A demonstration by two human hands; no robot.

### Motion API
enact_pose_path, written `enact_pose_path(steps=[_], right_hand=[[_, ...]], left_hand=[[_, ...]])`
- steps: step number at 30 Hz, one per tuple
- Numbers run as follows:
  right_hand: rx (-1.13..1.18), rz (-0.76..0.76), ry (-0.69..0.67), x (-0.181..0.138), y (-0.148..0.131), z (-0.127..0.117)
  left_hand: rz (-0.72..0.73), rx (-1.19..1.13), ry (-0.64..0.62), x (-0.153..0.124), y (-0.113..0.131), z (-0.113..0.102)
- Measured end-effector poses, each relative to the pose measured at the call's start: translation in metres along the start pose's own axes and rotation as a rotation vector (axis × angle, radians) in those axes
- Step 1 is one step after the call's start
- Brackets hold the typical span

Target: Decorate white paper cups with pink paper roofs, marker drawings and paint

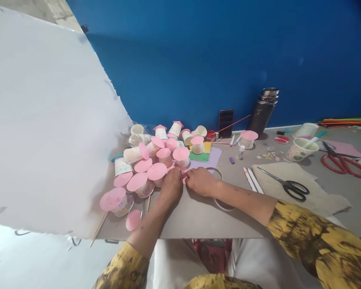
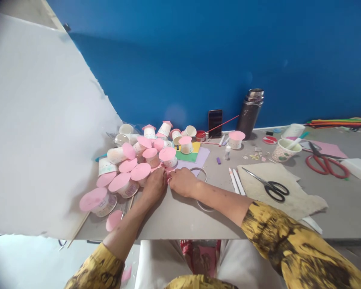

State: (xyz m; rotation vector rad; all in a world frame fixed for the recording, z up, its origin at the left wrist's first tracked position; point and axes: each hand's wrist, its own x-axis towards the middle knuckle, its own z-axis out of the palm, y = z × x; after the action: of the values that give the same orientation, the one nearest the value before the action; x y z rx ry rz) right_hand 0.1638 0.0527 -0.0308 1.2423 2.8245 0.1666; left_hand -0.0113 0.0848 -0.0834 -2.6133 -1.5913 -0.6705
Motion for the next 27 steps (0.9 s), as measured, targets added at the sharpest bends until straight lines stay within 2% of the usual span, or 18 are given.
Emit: enact_pose_path(steps=[9,18,27], right_hand=[[-0.007,0.061,0.087,0.01,0.0,0.016],[0.029,0.078,0.154,0.012,0.006,0.015],[0.105,0.059,0.13,0.012,0.011,0.019]], left_hand=[[0.024,-0.014,0.044,0.002,-0.004,0.002],[0.11,-0.086,0.041,-0.003,-0.001,-0.006],[0.045,-0.122,-0.007,-0.004,0.007,-0.018]])
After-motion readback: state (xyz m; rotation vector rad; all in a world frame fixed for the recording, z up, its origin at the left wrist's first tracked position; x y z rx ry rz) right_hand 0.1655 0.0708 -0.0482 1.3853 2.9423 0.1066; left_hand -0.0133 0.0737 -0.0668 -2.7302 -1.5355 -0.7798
